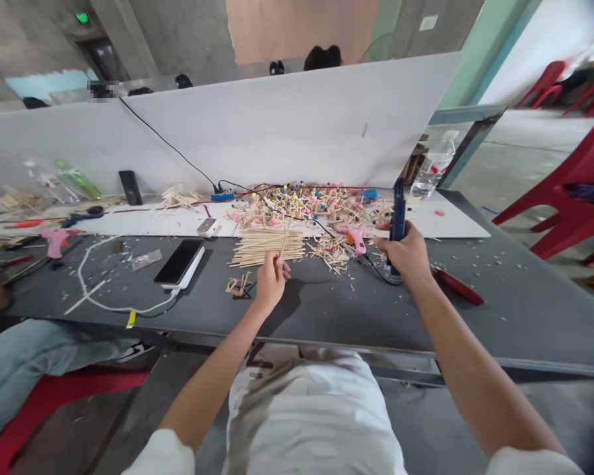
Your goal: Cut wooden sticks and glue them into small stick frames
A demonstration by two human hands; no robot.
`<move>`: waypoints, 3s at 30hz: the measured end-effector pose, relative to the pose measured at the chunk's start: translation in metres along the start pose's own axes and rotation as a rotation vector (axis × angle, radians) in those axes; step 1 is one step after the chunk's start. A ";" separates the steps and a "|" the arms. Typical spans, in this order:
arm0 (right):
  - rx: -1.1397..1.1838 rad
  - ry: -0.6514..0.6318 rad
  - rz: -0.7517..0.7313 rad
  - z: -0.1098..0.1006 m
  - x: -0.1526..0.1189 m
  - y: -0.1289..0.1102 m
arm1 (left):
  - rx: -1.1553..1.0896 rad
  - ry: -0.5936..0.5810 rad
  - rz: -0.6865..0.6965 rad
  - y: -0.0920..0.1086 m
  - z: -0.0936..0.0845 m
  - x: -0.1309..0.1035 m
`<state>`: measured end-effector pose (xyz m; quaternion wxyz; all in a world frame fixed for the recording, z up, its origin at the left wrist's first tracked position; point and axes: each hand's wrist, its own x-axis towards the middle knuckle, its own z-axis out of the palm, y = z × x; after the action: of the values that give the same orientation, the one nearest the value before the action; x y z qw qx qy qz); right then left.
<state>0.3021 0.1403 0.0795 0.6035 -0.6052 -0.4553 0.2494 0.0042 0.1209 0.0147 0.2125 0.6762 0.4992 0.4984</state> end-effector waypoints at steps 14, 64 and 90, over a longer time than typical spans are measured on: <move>0.245 -0.719 0.290 0.074 -0.012 -0.010 | -0.817 -0.028 -0.392 0.048 0.036 0.072; -0.355 -0.926 0.264 0.064 -0.028 -0.004 | 0.542 -0.224 0.336 0.029 0.016 0.071; -0.642 -0.843 0.156 0.069 -0.029 0.006 | 0.471 -0.243 0.285 0.019 0.022 0.069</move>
<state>0.2312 0.1513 0.0565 0.1327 -0.6387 -0.6653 0.3631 0.0331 0.1786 0.0525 0.0360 0.8247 0.4721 0.3094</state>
